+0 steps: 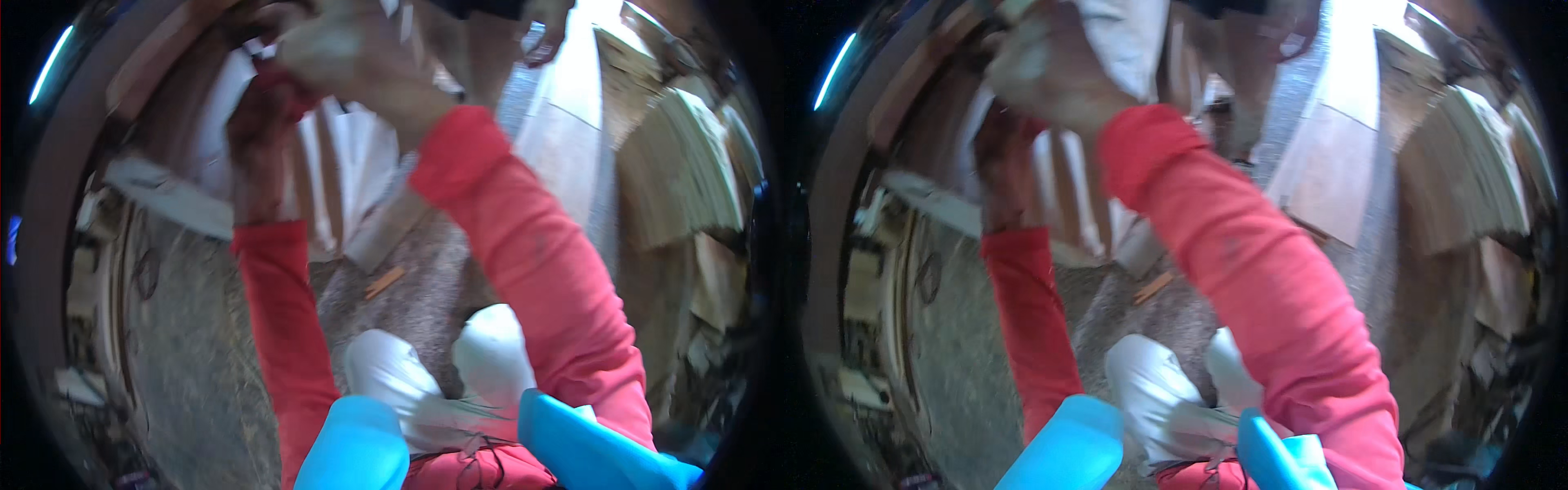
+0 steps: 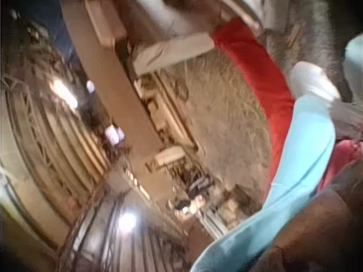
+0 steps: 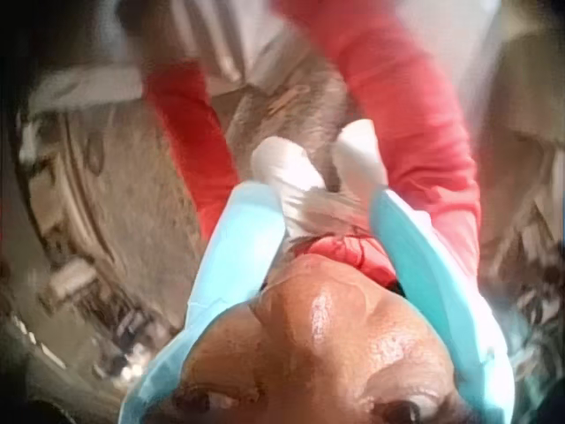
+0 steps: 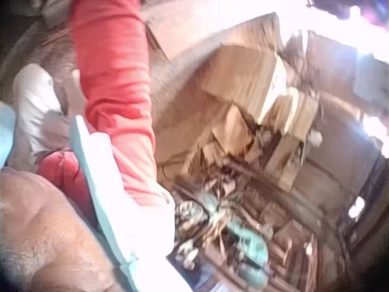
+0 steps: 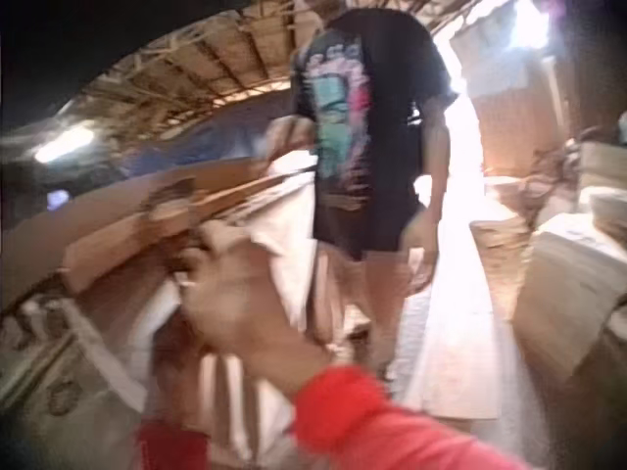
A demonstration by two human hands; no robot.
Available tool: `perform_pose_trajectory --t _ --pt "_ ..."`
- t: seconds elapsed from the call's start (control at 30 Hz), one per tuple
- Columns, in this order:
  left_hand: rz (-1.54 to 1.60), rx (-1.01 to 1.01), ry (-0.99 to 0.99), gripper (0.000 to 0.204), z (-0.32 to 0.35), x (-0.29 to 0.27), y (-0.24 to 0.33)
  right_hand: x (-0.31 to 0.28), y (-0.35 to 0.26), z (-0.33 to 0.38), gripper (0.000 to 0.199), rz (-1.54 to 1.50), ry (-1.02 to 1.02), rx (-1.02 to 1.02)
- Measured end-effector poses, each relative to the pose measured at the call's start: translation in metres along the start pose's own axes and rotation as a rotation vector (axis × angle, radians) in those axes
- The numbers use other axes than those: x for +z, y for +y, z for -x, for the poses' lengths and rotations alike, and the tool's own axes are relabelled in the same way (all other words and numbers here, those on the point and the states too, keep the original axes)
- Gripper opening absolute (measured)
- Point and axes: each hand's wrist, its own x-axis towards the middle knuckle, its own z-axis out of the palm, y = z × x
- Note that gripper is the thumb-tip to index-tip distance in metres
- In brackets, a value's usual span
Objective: Assembling, gluing, and clamping wooden planks to form a panel.
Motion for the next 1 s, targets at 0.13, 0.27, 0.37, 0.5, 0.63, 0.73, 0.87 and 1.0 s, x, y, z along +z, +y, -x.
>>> perform_pose_trajectory --t 0.13,0.27,0.37,0.5,0.63,0.73,0.87,1.0 --pt "0.220 -0.282 -0.337 0.034 -0.014 -0.013 0.021 -0.042 -0.020 0.005 0.011 -0.070 -0.134 0.133" --pt "0.048 -0.255 -0.220 0.026 -0.009 -0.009 0.023 -0.034 -0.011 0.007 0.011 -0.061 -0.107 0.131" --pt "-0.137 -0.114 0.036 0.019 -0.002 0.017 0.009 -0.034 -0.013 0.007 0.010 -0.072 -0.101 0.152" --pt "-0.367 0.083 0.284 0.013 0.001 0.042 0.006 -0.029 -0.018 0.004 0.008 -0.099 -0.074 0.154" --pt "-0.073 -0.142 0.054 0.020 -0.002 0.014 0.018 -0.030 -0.009 0.005 0.008 -0.108 -0.124 0.183" --pt "0.073 -0.272 -0.240 0.037 -0.012 -0.002 0.028 -0.033 -0.012 0.003 0.008 -0.131 -0.117 0.197" --pt "-0.023 -0.270 -0.128 0.032 -0.007 0.009 0.026 -0.032 -0.005 0.007 0.007 -0.197 -0.123 0.205" --pt "-0.214 -0.097 0.155 0.022 0.003 0.036 0.017 -0.027 -0.003 0.009 0.011 -0.136 -0.136 0.200"
